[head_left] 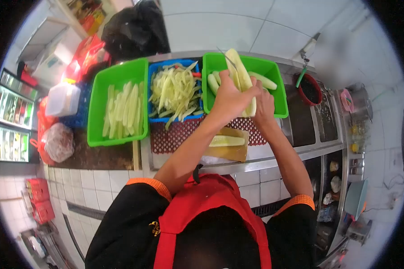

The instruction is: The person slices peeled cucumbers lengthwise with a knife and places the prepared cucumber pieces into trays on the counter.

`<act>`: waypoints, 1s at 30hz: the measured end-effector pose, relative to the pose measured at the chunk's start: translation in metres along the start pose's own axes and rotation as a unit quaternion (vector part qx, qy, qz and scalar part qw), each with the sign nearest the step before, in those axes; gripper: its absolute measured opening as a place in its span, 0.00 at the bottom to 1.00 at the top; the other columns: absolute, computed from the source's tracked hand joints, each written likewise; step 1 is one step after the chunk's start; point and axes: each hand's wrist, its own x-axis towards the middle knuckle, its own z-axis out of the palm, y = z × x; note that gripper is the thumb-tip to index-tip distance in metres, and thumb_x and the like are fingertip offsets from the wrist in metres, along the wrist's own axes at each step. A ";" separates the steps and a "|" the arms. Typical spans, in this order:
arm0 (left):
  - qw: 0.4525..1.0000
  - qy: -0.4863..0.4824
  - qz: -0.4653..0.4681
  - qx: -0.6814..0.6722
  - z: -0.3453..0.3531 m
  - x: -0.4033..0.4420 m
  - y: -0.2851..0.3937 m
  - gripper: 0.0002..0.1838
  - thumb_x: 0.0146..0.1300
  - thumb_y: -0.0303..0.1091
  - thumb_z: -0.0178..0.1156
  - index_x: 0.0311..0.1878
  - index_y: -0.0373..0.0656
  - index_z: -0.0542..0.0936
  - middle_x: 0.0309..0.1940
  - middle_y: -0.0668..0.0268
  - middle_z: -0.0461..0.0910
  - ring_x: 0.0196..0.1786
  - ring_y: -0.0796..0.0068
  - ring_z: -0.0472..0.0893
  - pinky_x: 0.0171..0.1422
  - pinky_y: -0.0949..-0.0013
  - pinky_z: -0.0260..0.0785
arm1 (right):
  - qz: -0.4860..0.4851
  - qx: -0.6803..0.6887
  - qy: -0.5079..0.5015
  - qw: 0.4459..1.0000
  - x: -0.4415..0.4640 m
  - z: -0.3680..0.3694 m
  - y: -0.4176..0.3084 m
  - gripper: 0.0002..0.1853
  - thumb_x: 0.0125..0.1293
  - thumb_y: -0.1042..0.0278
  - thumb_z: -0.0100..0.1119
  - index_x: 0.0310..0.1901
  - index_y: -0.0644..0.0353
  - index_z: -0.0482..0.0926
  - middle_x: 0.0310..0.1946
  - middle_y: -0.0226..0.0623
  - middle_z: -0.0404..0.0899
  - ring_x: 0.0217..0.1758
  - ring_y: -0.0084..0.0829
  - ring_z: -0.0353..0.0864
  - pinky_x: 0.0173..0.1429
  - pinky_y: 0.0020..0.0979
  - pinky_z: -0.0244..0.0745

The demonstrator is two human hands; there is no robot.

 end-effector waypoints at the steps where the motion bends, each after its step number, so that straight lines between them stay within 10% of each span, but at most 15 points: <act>1: 0.998 -0.008 -0.043 -0.038 -0.002 0.003 -0.003 0.41 0.53 0.30 0.70 0.61 0.31 0.51 0.47 0.52 0.74 0.44 0.65 0.81 0.37 0.62 0.81 | -0.007 0.003 -0.009 1.000 -0.001 0.009 0.002 0.17 0.63 0.57 0.52 0.49 0.54 0.64 0.37 0.42 0.71 0.34 0.44 0.81 0.31 0.44 0.75; 6: 0.985 0.033 -0.116 -0.125 -0.012 0.002 -0.021 0.36 0.56 0.28 0.64 0.60 0.33 0.51 0.43 0.51 0.74 0.23 0.60 0.81 0.22 0.61 0.80 | -0.006 0.006 -0.058 0.998 -0.004 0.044 0.000 0.18 0.64 0.59 0.51 0.52 0.53 0.63 0.37 0.46 0.73 0.32 0.49 0.82 0.31 0.46 0.77; 25: 0.961 -0.086 -0.264 -0.009 -0.029 -0.080 -0.010 0.37 0.54 0.24 0.60 0.64 0.41 0.52 0.39 0.52 0.71 0.18 0.68 0.76 0.16 0.66 0.72 | 0.142 0.069 -0.007 0.987 -0.001 0.072 0.026 0.11 0.71 0.60 0.46 0.42 0.59 0.61 0.26 0.47 0.78 0.26 0.45 0.82 0.24 0.45 0.73; 28: 0.976 -0.095 -0.194 -0.008 -0.049 -0.085 -0.030 0.39 0.52 0.21 0.63 0.64 0.44 0.52 0.44 0.53 0.71 0.24 0.67 0.79 0.20 0.66 0.75 | 0.353 0.584 -0.088 0.726 -0.021 0.013 -0.020 0.16 0.71 0.55 0.53 0.37 0.61 0.68 0.22 0.34 0.76 0.17 0.19 0.71 0.16 0.26 0.63; 30: 0.986 -0.104 -0.129 0.028 -0.056 -0.085 -0.046 0.39 0.53 0.22 0.65 0.64 0.44 0.52 0.45 0.55 0.72 0.30 0.67 0.80 0.23 0.66 0.76 | 0.317 0.598 -0.090 0.731 -0.043 0.024 -0.041 0.13 0.70 0.58 0.55 0.39 0.62 0.69 0.24 0.34 0.77 0.18 0.18 0.73 0.16 0.24 0.64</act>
